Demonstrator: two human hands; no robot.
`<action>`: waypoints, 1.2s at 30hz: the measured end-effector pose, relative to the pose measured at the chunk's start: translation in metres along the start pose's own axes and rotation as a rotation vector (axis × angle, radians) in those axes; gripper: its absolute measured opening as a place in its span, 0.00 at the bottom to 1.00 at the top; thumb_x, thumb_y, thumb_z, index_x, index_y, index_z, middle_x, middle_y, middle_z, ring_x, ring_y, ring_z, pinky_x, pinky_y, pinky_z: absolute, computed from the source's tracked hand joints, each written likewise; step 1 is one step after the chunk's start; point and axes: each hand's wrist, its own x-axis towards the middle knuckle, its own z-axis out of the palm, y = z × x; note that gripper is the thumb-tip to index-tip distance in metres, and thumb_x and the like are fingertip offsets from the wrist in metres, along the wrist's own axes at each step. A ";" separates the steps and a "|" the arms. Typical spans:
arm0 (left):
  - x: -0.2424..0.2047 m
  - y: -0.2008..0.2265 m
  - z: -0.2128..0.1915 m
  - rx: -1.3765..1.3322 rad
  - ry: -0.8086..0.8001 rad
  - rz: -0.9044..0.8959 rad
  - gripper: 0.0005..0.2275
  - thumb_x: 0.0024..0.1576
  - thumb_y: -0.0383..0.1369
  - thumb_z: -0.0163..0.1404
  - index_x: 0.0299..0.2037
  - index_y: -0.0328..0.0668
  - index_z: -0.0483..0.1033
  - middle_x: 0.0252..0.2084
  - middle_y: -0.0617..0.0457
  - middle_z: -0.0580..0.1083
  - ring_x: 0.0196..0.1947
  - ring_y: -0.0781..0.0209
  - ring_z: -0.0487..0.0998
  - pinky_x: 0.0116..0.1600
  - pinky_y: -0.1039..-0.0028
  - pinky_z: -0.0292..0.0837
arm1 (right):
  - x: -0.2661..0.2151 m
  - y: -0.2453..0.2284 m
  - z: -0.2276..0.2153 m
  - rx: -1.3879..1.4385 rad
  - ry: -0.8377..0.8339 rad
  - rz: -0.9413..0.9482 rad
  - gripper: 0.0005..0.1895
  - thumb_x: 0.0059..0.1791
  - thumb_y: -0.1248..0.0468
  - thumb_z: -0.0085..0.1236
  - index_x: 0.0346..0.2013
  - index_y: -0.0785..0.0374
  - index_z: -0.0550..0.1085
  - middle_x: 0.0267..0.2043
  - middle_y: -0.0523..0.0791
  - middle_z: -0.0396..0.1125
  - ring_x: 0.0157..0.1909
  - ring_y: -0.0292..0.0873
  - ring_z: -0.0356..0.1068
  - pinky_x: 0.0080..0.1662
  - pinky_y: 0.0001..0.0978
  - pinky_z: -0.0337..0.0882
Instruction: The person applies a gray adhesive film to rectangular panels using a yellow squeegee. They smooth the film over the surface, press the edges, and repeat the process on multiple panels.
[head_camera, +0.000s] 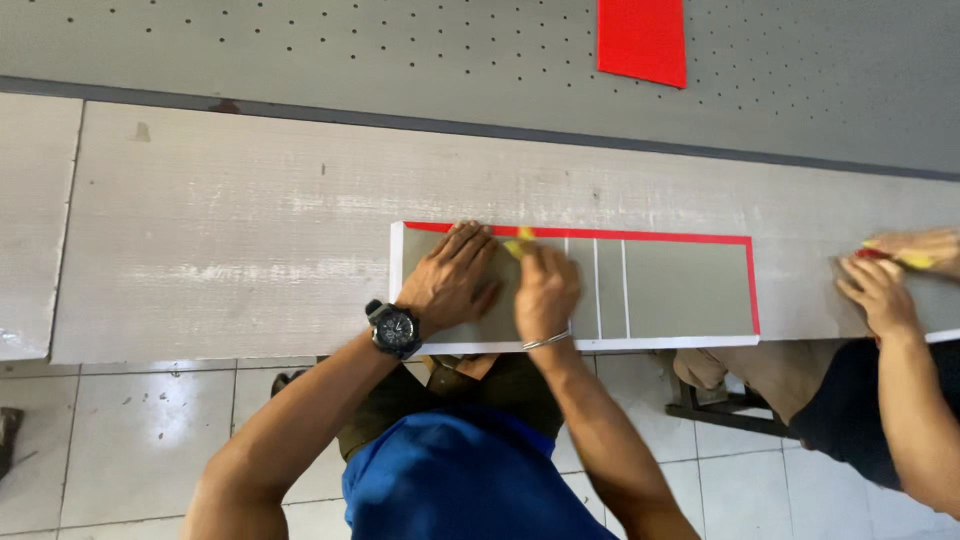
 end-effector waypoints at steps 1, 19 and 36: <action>0.000 -0.001 0.002 0.030 0.013 -0.011 0.27 0.54 0.44 0.61 0.59 0.33 0.79 0.59 0.38 0.79 0.65 0.40 0.77 0.76 0.55 0.67 | -0.001 -0.008 0.001 -0.011 0.005 -0.042 0.13 0.52 0.70 0.63 0.49 0.50 0.83 0.43 0.43 0.78 0.47 0.52 0.78 0.52 0.46 0.76; -0.035 -0.050 -0.053 0.204 0.039 -0.211 0.33 0.52 0.59 0.63 0.60 0.41 0.80 0.52 0.50 0.74 0.59 0.48 0.74 0.71 0.54 0.67 | 0.057 -0.024 0.029 0.401 -0.186 -0.412 0.12 0.51 0.70 0.63 0.45 0.52 0.84 0.43 0.43 0.80 0.50 0.52 0.79 0.56 0.46 0.76; -0.031 -0.023 -0.073 0.239 -0.219 -0.362 0.29 0.58 0.53 0.59 0.67 0.51 0.78 0.67 0.53 0.76 0.72 0.49 0.70 0.78 0.40 0.53 | 0.058 -0.091 0.030 0.628 -0.033 0.100 0.10 0.50 0.67 0.68 0.42 0.69 0.77 0.35 0.60 0.75 0.44 0.70 0.78 0.43 0.61 0.79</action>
